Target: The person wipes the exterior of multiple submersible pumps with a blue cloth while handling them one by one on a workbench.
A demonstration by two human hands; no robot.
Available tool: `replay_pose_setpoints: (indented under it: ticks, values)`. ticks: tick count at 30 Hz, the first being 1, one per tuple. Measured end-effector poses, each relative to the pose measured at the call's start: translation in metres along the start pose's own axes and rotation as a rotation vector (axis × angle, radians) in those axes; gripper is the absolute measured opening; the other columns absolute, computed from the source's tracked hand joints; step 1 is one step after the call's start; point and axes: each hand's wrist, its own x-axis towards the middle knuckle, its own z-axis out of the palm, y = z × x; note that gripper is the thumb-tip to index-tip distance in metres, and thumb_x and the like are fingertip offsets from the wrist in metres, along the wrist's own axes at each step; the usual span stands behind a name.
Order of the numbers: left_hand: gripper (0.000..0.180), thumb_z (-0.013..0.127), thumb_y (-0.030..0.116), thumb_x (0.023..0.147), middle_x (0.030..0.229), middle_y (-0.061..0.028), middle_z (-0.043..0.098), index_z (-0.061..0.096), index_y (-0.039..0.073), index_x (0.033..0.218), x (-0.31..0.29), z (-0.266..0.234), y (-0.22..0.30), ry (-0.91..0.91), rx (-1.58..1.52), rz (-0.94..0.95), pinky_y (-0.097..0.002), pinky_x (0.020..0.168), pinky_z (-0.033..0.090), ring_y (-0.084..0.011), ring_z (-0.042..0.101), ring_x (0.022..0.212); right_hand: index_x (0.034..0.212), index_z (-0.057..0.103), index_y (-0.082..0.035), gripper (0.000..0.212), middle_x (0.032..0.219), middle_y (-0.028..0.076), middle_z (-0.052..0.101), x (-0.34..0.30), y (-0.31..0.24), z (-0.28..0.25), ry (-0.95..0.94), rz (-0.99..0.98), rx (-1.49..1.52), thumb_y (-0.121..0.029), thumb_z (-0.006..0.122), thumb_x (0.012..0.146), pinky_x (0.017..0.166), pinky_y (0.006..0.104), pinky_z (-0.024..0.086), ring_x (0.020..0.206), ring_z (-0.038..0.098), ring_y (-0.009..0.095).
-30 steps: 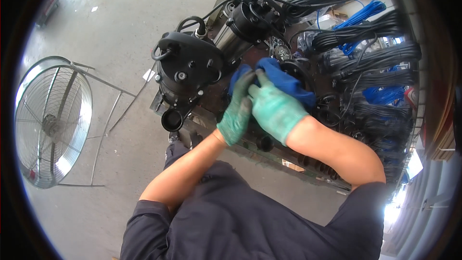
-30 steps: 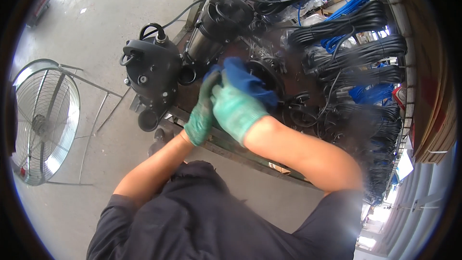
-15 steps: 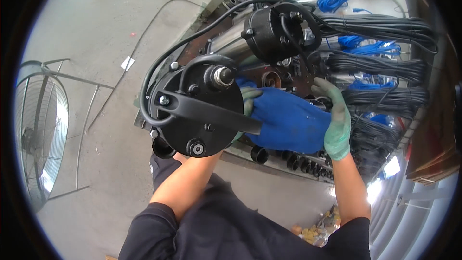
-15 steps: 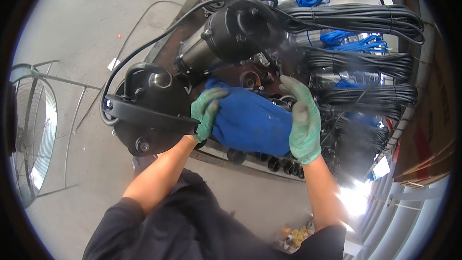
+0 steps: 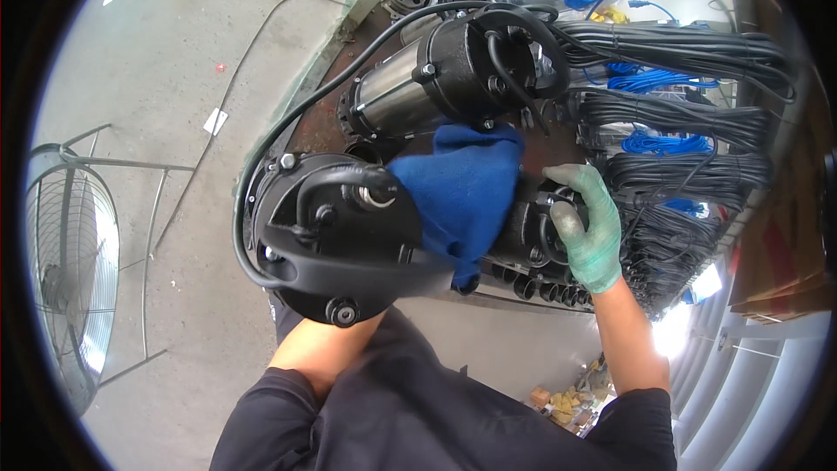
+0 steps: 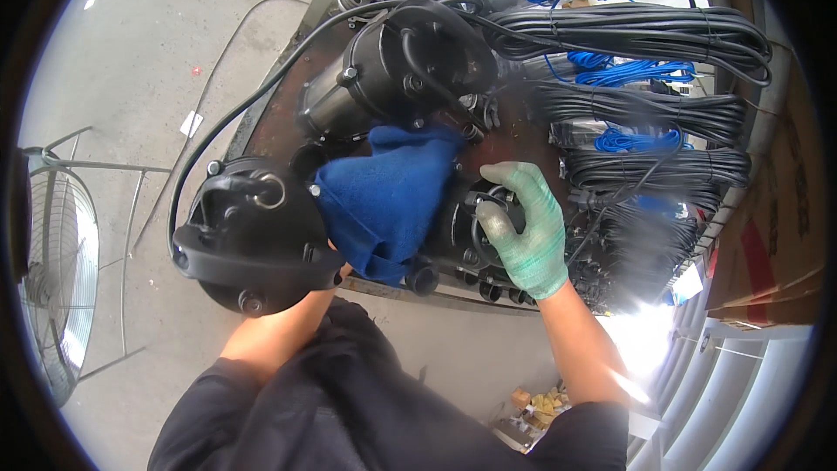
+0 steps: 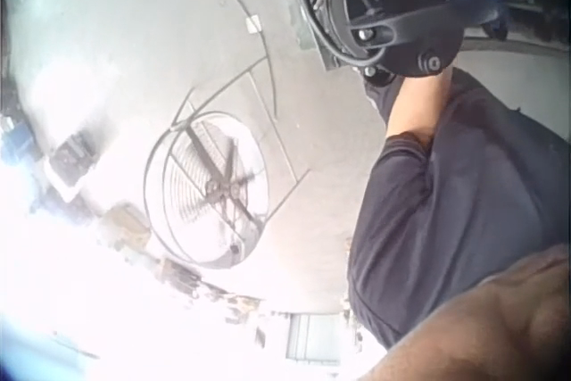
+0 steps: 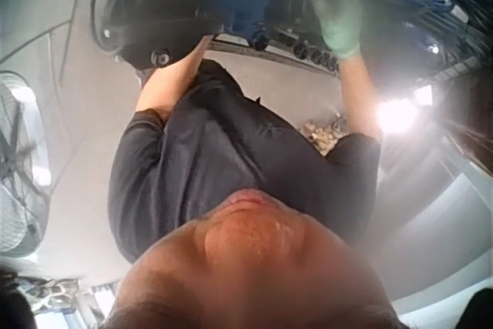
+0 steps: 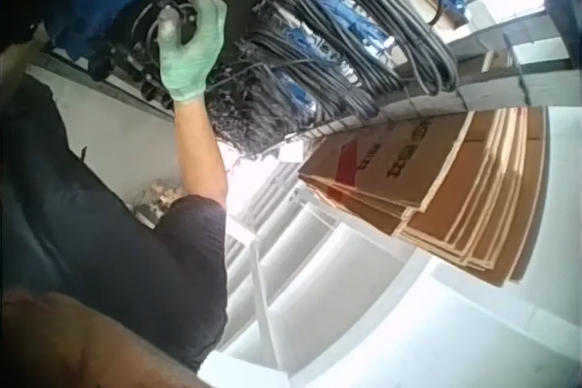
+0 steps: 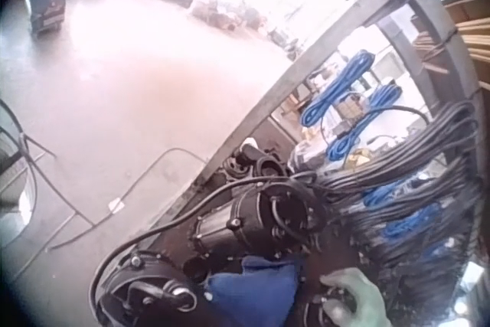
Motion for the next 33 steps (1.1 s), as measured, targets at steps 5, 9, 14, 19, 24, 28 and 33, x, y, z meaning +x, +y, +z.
replay_pose_setpoints:
  ticks: [5,9,14,19,24,28,33]
  values:
    - [0.026,0.059,0.017,0.101,0.125,-0.0202,0.069,0.071,0.001,0.12,0.011,-0.018,0.001,-0.005,0.028,0.001,-0.0445,0.106,0.047,-0.0381,0.065,0.119,0.125,0.068,-0.002,0.041,0.119,0.014,0.065,0.007,0.0,-0.001,-0.009,-0.006,-0.017,-0.021,0.077,0.09,0.096,0.0362,0.052,0.108,0.067,0.028]
    - [0.025,0.06,0.016,0.1,0.123,-0.0202,0.069,0.071,0.002,0.118,-0.003,-0.019,0.014,-0.011,0.035,-0.03,-0.0444,0.104,0.048,-0.0383,0.065,0.118,0.125,0.067,0.0,0.04,0.119,0.015,0.065,-0.009,-0.001,0.002,-0.006,-0.026,0.019,-0.014,0.076,0.088,0.096,0.0353,0.053,0.107,0.066,0.028]
    - [0.023,0.061,0.016,0.099,0.12,-0.0201,0.07,0.071,0.002,0.115,-0.005,-0.022,0.016,-0.03,0.037,-0.045,-0.0444,0.102,0.049,-0.0385,0.065,0.115,0.125,0.068,0.0,0.043,0.121,0.016,0.065,-0.003,0.01,-0.001,0.007,-0.061,-0.005,-0.023,0.077,0.09,0.095,0.0358,0.052,0.107,0.066,0.029]
    - [0.022,0.062,0.016,0.098,0.118,-0.0201,0.07,0.071,0.002,0.112,0.008,-0.014,0.014,-0.043,0.028,-0.016,-0.0443,0.099,0.049,-0.0388,0.065,0.113,0.126,0.068,-0.002,0.048,0.121,0.014,0.065,-0.003,0.009,0.003,0.025,0.03,0.067,-0.033,0.079,0.091,0.094,0.0343,0.053,0.106,0.067,0.027]
    - [0.02,0.063,0.015,0.096,0.115,-0.0201,0.07,0.071,0.002,0.11,0.013,-0.023,0.018,-0.037,0.042,-0.002,-0.0442,0.097,0.05,-0.039,0.066,0.11,0.126,0.069,-0.003,0.047,0.121,0.013,0.066,0.0,0.004,0.002,0.014,0.039,0.074,-0.031,0.079,0.09,0.093,0.0336,0.053,0.106,0.067,0.026]
    - [0.019,0.064,0.015,0.095,0.113,-0.02,0.07,0.071,0.002,0.108,0.017,-0.009,0.021,-0.044,0.025,0.02,-0.0442,0.095,0.05,-0.0392,0.066,0.109,0.125,0.069,-0.002,0.043,0.12,0.013,0.066,-0.001,0.002,0.001,0.027,0.054,0.068,-0.026,0.079,0.09,0.094,0.0345,0.053,0.106,0.067,0.026]
    - [0.018,0.065,0.014,0.094,0.111,-0.02,0.07,0.071,0.003,0.105,0.022,0.0,0.028,-0.043,0.008,0.048,-0.0441,0.093,0.051,-0.0394,0.066,0.106,0.125,0.069,-0.002,0.043,0.12,0.014,0.067,0.0,0.004,0.001,0.027,0.017,0.038,-0.024,0.079,0.089,0.095,0.0349,0.053,0.105,0.067,0.027]
